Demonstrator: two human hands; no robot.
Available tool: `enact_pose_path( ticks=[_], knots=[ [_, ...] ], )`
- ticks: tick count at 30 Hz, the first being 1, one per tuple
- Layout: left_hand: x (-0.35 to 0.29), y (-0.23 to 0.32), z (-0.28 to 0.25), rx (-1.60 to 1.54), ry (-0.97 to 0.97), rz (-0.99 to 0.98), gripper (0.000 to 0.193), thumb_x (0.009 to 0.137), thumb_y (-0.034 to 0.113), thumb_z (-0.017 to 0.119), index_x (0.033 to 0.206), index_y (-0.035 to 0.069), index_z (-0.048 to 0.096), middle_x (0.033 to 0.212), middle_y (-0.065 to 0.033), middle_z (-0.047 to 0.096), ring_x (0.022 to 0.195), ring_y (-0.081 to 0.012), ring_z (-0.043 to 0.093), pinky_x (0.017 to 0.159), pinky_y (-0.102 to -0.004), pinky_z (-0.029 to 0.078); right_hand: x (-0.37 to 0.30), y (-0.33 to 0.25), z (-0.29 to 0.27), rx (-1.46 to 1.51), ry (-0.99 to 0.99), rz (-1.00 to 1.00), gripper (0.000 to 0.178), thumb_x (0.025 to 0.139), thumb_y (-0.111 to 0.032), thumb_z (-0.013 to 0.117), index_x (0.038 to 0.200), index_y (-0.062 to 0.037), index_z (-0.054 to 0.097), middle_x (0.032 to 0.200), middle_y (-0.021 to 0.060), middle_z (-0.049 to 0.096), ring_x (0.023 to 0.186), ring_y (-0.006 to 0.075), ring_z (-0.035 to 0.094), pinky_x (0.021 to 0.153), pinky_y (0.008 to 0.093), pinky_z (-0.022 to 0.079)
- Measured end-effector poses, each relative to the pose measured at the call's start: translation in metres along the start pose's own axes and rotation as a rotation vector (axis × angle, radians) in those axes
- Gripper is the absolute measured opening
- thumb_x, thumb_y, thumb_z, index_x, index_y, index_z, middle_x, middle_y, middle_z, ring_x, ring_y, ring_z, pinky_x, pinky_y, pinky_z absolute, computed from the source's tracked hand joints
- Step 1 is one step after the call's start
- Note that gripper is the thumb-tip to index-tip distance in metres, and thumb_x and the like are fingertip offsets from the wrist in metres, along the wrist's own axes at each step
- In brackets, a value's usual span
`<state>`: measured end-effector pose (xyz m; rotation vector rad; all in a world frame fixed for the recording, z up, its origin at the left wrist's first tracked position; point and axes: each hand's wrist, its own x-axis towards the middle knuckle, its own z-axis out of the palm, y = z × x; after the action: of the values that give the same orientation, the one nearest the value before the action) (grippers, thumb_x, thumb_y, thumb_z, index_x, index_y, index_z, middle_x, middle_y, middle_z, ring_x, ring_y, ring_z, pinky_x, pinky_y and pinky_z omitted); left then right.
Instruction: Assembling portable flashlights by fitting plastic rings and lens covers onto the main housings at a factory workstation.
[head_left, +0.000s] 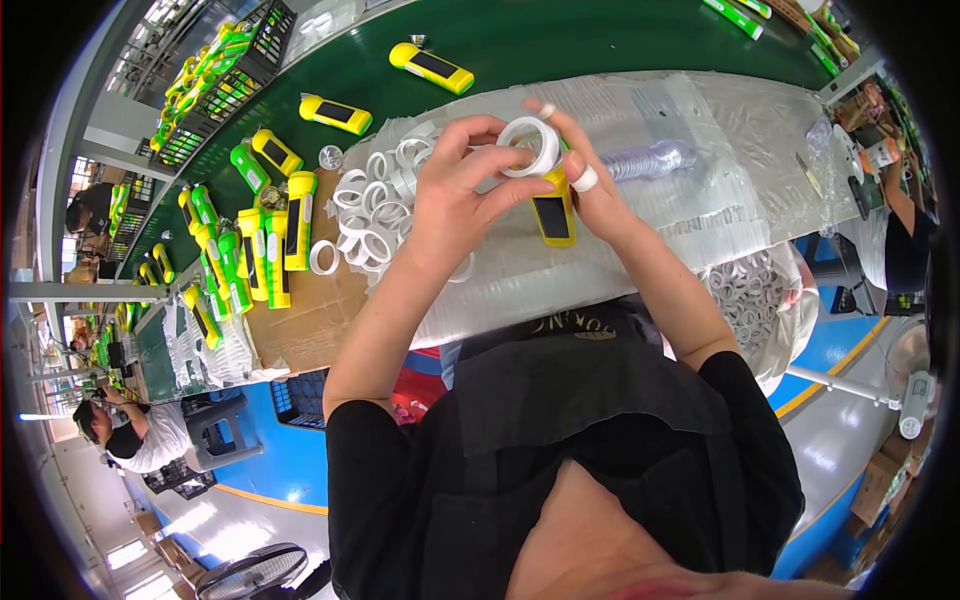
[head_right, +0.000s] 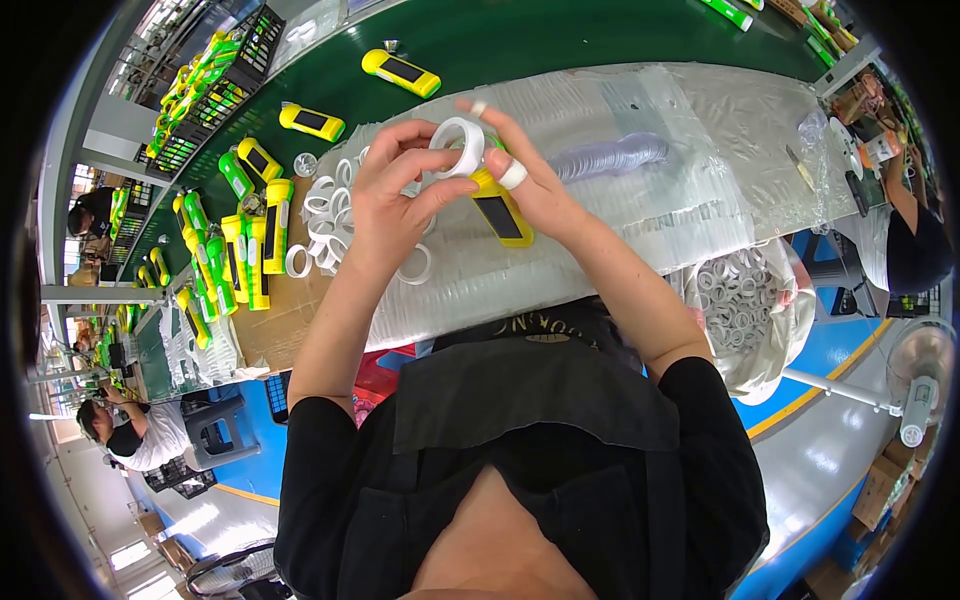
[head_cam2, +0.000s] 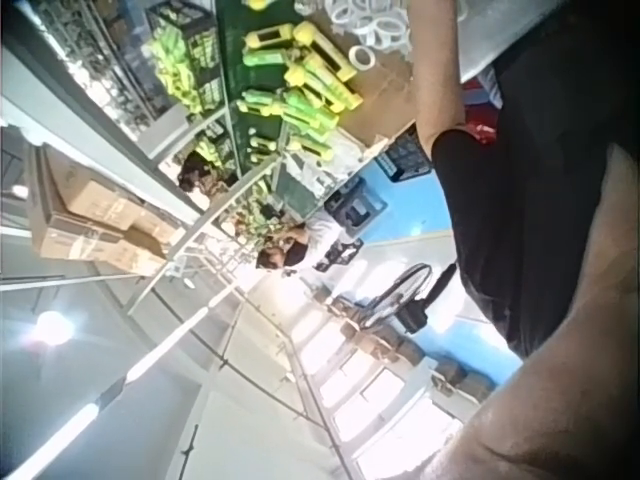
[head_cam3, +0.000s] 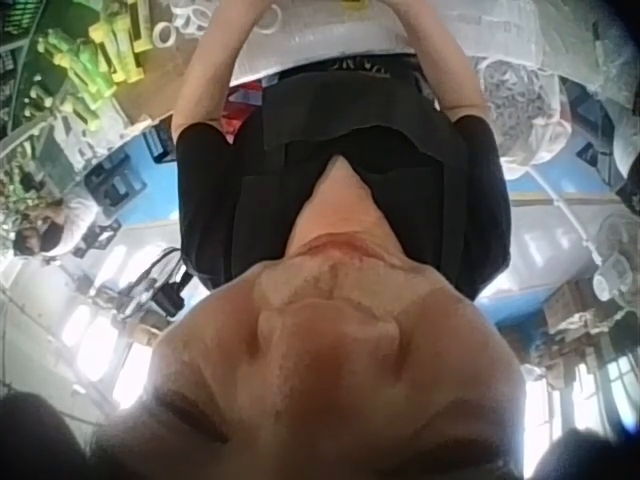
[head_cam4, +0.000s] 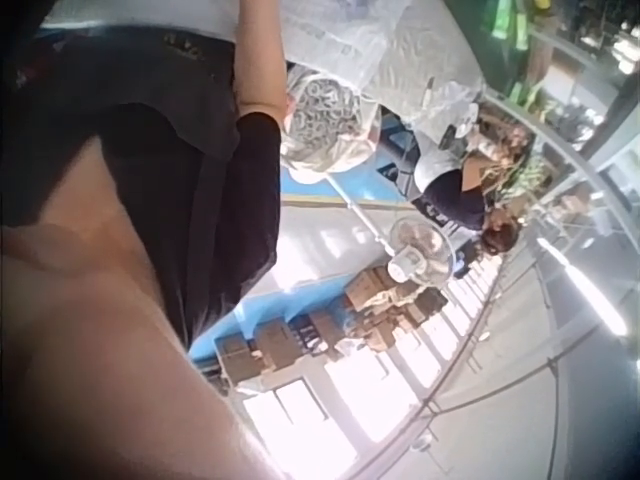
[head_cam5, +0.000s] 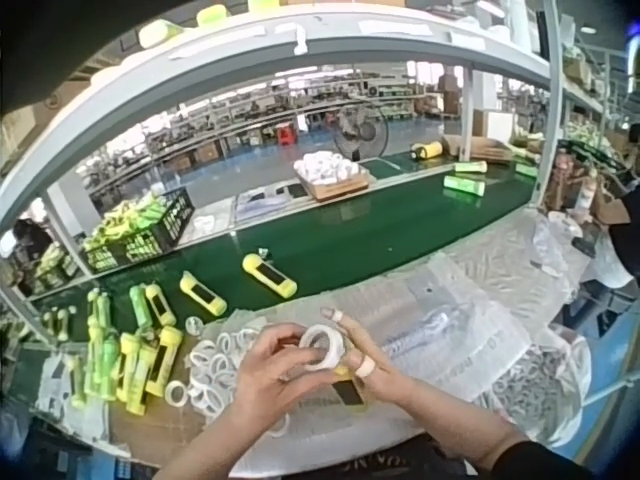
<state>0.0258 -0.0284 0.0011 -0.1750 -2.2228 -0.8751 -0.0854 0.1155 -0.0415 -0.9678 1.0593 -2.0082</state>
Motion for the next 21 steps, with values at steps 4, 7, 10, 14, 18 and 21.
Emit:
enact_pose_path(
  ticks=[4, 7, 10, 14, 18, 21],
  knots=[
    [0.005, -0.005, 0.004, -0.006, -0.058, 0.026, 0.035, 0.067, 0.022, 0.085, 0.096, 0.009, 0.070, 0.106, -0.0088, 0.058, 0.087, -0.0243, 0.063, 0.071, -0.0342, 0.054, 0.008, -0.012, -0.014, -0.254, -0.103, -0.230, 0.050, 0.088, -0.016, 0.070, 0.134, -0.0077, 0.051, 0.128, 0.0070, 0.057, 0.116, 0.0187, 0.055, 0.098, 0.0326, 0.046],
    [0.012, -0.005, 0.001, 0.024, -0.119, 0.065, 0.038, 0.067, 0.025, 0.085, 0.098, 0.010, 0.067, 0.106, -0.0097, 0.059, 0.087, -0.0272, 0.064, 0.071, -0.0355, 0.054, 0.015, -0.044, -0.039, -0.695, -0.136, -0.271, 0.041, 0.078, -0.012, 0.079, 0.115, -0.0062, 0.062, 0.113, 0.0073, 0.068, 0.106, 0.0197, 0.063, 0.093, 0.0332, 0.049],
    [0.018, 0.004, 0.006, -0.007, -0.124, 0.029, 0.044, 0.066, 0.025, 0.086, 0.101, 0.010, 0.063, 0.106, -0.0113, 0.061, 0.089, -0.0310, 0.063, 0.072, -0.0381, 0.053, 0.026, -0.079, -0.041, -1.011, -0.266, -0.331, 0.036, 0.076, -0.014, 0.080, 0.105, -0.0047, 0.061, 0.112, 0.0099, 0.067, 0.101, 0.0227, 0.065, 0.089, 0.0339, 0.050],
    [0.019, 0.004, 0.018, -0.065, -0.135, 0.012, 0.043, 0.067, 0.022, 0.084, 0.100, 0.011, 0.059, 0.100, -0.0103, 0.065, 0.093, -0.0321, 0.064, 0.078, -0.0406, 0.052, 0.041, -0.113, -0.034, -1.156, -0.507, -0.263, 0.039, 0.073, -0.020, 0.076, 0.104, -0.0027, 0.058, 0.093, 0.0109, 0.058, 0.083, 0.0266, 0.058, 0.077, 0.0376, 0.049],
    [0.015, 0.004, 0.042, -0.273, -0.134, -0.041, 0.038, 0.071, 0.018, 0.083, 0.100, 0.012, 0.059, 0.099, -0.0070, 0.068, 0.091, -0.0273, 0.067, 0.077, -0.0362, 0.052, 0.049, -0.137, -0.025, -1.358, -0.752, -0.021, 0.033, 0.070, -0.023, 0.072, 0.090, -0.0025, 0.056, 0.085, 0.0099, 0.045, 0.080, 0.0256, 0.049, 0.069, 0.0363, 0.042],
    [0.011, 0.008, 0.045, -0.293, -0.070, -0.059, 0.043, 0.065, 0.019, 0.086, 0.095, 0.010, 0.056, 0.093, -0.0090, 0.068, 0.082, -0.0301, 0.066, 0.068, -0.0382, 0.053, 0.049, -0.139, -0.007, -1.283, -0.668, 0.122, 0.032, 0.064, -0.013, 0.075, 0.087, -0.0015, 0.057, 0.081, 0.0080, 0.047, 0.070, 0.0206, 0.053, 0.061, 0.0300, 0.045]
  ],
)
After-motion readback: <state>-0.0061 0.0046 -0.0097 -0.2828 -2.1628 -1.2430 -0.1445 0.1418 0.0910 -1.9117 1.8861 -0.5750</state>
